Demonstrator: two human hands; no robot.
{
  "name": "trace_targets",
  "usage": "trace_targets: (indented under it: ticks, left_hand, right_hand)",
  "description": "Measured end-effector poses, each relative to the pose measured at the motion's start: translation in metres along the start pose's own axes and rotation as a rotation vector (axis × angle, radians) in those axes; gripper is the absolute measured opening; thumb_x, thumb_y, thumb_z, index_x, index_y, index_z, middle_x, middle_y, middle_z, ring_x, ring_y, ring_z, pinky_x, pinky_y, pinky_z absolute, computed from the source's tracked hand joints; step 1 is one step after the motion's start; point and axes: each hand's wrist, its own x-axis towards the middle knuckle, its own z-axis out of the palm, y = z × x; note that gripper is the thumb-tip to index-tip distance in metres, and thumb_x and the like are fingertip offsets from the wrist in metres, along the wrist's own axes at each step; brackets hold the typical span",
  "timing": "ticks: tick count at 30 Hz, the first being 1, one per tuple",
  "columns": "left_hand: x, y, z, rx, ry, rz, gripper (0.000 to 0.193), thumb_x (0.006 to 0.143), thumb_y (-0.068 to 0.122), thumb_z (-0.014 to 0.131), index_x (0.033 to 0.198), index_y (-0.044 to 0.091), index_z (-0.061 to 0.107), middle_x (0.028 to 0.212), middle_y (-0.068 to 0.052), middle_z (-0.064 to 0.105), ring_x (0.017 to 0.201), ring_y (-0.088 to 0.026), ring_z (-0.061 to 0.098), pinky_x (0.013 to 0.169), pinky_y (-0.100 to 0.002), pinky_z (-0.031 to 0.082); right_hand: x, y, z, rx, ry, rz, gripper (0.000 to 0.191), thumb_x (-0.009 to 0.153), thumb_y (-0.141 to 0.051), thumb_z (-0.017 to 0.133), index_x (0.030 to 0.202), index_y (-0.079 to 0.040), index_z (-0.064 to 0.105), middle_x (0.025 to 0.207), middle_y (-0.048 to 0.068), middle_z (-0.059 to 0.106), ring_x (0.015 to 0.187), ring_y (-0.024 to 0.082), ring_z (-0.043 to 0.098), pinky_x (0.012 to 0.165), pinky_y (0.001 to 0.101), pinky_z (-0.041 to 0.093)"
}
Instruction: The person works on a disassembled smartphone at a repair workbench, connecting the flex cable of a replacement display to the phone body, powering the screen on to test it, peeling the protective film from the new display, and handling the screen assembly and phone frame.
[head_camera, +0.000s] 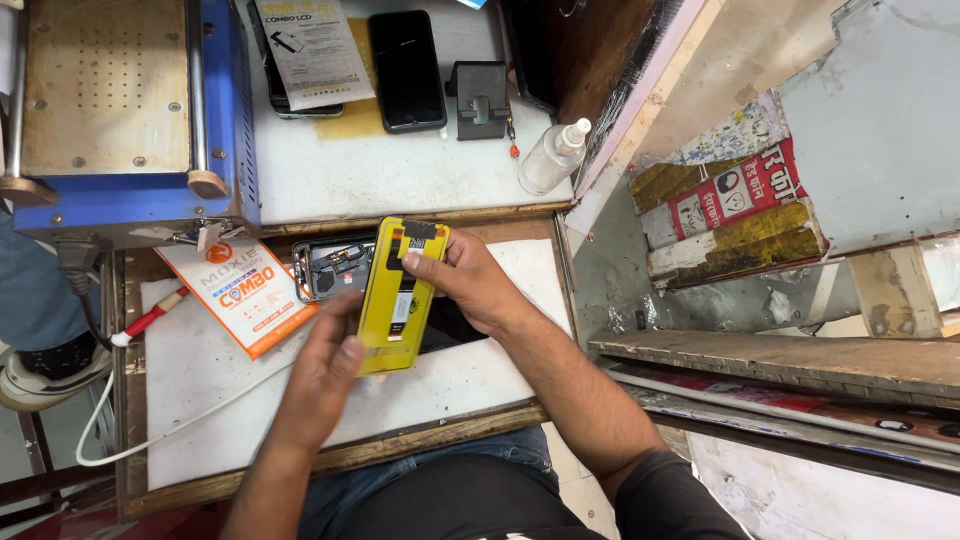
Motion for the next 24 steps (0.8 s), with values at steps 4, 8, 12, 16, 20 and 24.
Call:
trace_targets:
  ticks: [4,8,12,16,20,24]
  left_hand:
    - [-0.034,0.07,-0.011,0.687,0.51,0.97,0.062,0.097,0.039,0.067,0.144,0.006,0.046,0.151,-0.025,0.044,0.145,-0.046,0.039,0.12,-0.054,0.035]
    - [-0.042,0.093,-0.018,0.751,0.673,1.142,0.053,0.094,0.032,0.071,0.139,0.009,0.056,0.151,-0.022,0.046,0.148,-0.046,0.037,0.122,-0.057,0.034]
    - [-0.027,0.074,-0.011,1.138,0.489,0.607,0.046,0.091,0.025,0.075,0.134,0.012,0.065,0.151,-0.019,0.048,0.151,-0.047,0.035,0.125,-0.06,0.032]
    - [-0.004,0.031,0.015,1.361,0.322,0.499,0.05,0.086,0.029,0.078,0.134,0.015,0.069,0.155,-0.023,0.039,0.149,-0.051,0.025,0.119,-0.069,0.029]
    - [0.017,-0.002,0.031,1.445,0.249,0.429,0.06,0.088,0.049,0.077,0.14,0.021,0.065,0.158,-0.022,0.028,0.148,-0.05,0.018,0.113,-0.076,0.024]
    - [0.03,-0.01,0.032,1.497,0.218,0.414,0.067,0.089,0.059,0.072,0.145,0.024,0.061,0.163,-0.021,0.021,0.15,-0.05,0.011,0.113,-0.078,0.02]
  right_hand:
    - [0.002,0.006,-0.007,-0.244,0.088,0.027,0.028,0.098,-0.023,0.072,0.117,-0.002,0.068,0.105,0.008,0.076,0.098,0.014,0.072,0.088,0.0319,0.062]
    - [0.005,0.009,-0.006,-0.235,0.067,-0.007,0.025,0.097,-0.02,0.073,0.115,-0.003,0.068,0.106,0.008,0.077,0.098,0.013,0.072,0.089,0.0323,0.062]
    - [0.002,0.012,-0.006,-0.381,0.071,0.017,0.022,0.096,-0.02,0.074,0.111,-0.003,0.07,0.1,0.008,0.078,0.093,0.013,0.074,0.084,0.0308,0.064]
    - [0.001,0.024,-0.007,-0.352,0.052,-0.019,0.023,0.096,-0.018,0.075,0.113,-0.002,0.07,0.101,0.007,0.078,0.09,0.011,0.072,0.08,0.0279,0.062]
    - [0.002,0.032,-0.011,-0.43,0.082,-0.048,0.024,0.098,-0.019,0.072,0.114,-0.001,0.069,0.102,0.004,0.076,0.091,0.007,0.07,0.08,0.0253,0.061]
    - [0.001,0.033,-0.014,-0.402,0.045,-0.055,0.021,0.098,-0.015,0.072,0.112,0.001,0.069,0.099,0.005,0.074,0.088,0.008,0.068,0.077,0.0261,0.059]
